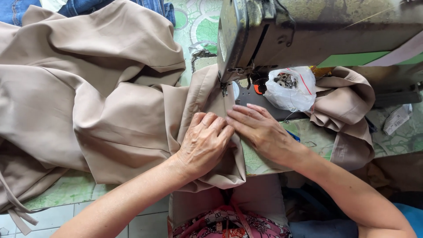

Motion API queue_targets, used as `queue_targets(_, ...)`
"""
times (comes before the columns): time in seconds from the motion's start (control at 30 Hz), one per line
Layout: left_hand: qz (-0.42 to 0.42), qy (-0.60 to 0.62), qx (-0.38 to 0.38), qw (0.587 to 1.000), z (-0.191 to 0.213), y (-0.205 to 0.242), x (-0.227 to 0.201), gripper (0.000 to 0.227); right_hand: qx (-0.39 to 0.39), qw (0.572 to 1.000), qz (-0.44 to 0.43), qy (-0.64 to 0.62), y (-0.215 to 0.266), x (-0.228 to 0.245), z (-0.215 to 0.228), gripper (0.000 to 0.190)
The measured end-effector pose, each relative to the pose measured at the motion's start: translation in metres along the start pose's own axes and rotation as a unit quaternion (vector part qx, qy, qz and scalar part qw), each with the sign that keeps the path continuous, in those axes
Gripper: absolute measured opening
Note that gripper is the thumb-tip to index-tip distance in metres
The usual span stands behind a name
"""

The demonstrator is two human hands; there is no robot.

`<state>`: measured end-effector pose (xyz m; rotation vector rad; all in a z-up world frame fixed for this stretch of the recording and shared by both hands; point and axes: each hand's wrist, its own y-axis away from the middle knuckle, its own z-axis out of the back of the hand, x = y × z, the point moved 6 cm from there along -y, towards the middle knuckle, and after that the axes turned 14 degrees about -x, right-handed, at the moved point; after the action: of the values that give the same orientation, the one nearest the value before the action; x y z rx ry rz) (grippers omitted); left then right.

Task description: Measuring and folding fabric pieces using a tape measure at a sewing workstation to prepare for assembly.

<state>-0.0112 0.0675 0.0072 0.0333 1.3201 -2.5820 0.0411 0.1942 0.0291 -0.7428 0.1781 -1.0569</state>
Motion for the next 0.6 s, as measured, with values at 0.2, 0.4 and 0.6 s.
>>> queue_targets(0.2, -0.02, 0.037, -0.047, 0.998, 0.011, 0.0, -0.013, 0.017, -0.011, 1.0, 0.002, -0.027, 0.017, 0.014, 0.007, 0.032)
queue_targets(0.4, 0.011, 0.064, 0.055, 0.996, 0.043, -0.014, -0.024, 0.024, 0.06, 0.997, 0.036, -0.022, 0.021, 0.029, 0.017, 0.036)
queue_targets(0.6, 0.002, 0.105, 0.04, 0.994, 0.054, -0.018, -0.02, 0.021, 0.061, 0.996, 0.065, 0.007, 0.019, 0.034, 0.018, 0.037)
